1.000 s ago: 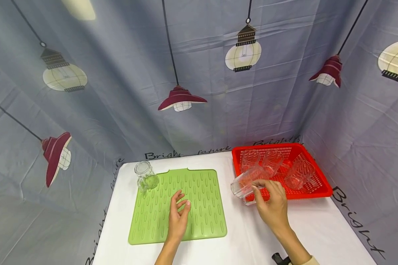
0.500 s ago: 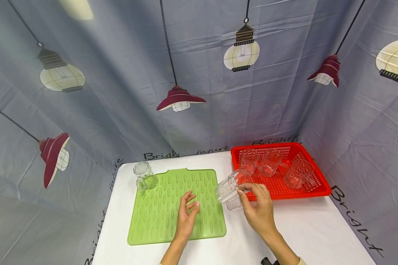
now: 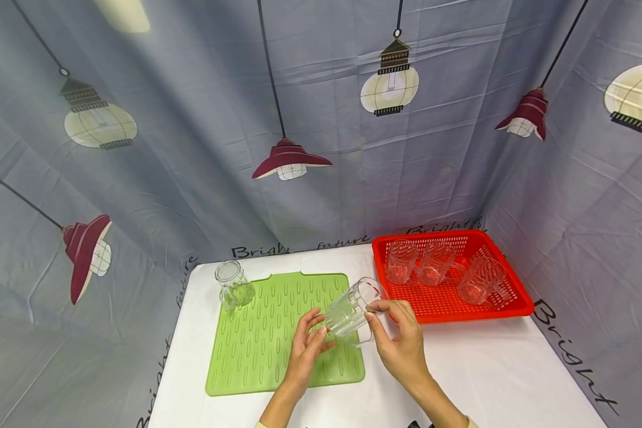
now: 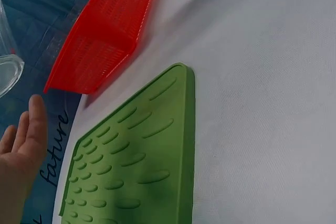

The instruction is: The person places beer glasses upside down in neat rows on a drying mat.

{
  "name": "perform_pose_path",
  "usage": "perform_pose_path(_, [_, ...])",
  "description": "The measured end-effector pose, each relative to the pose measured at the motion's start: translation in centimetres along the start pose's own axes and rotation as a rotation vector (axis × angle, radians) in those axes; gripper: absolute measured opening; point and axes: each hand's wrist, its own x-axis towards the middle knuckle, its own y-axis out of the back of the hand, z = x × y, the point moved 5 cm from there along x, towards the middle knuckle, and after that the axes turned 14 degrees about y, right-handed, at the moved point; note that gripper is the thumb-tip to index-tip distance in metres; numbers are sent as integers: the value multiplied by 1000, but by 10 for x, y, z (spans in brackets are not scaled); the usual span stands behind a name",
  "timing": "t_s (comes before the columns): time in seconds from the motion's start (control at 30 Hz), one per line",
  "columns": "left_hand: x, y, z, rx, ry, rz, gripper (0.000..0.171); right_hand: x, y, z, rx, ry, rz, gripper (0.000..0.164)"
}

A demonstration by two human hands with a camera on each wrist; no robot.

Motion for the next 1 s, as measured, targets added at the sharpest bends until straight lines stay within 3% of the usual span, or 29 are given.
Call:
perform_pose_path(0.23, [3,-4,-3,-125,72,-121,47,-3,-7,-4,59,-40,13,25])
perform_pose_path(0.5, [1,-8,1,-224,97,-242,51,-6,-12,-5,111,-48,24,25])
perform_pose_path(0.73, [0,-6,6,-343,95,-263,55,-10,-13,1,202,-152,7,24])
perform_pose_path(0.83, [-1,-5,8,-366,75,-262,57,-11,-13,4,234,-222,-4,22])
perform_pose_path(1.0, [-1,-3,11,-386,30,-262,59,-12,-13,8,251,-266,-7,21])
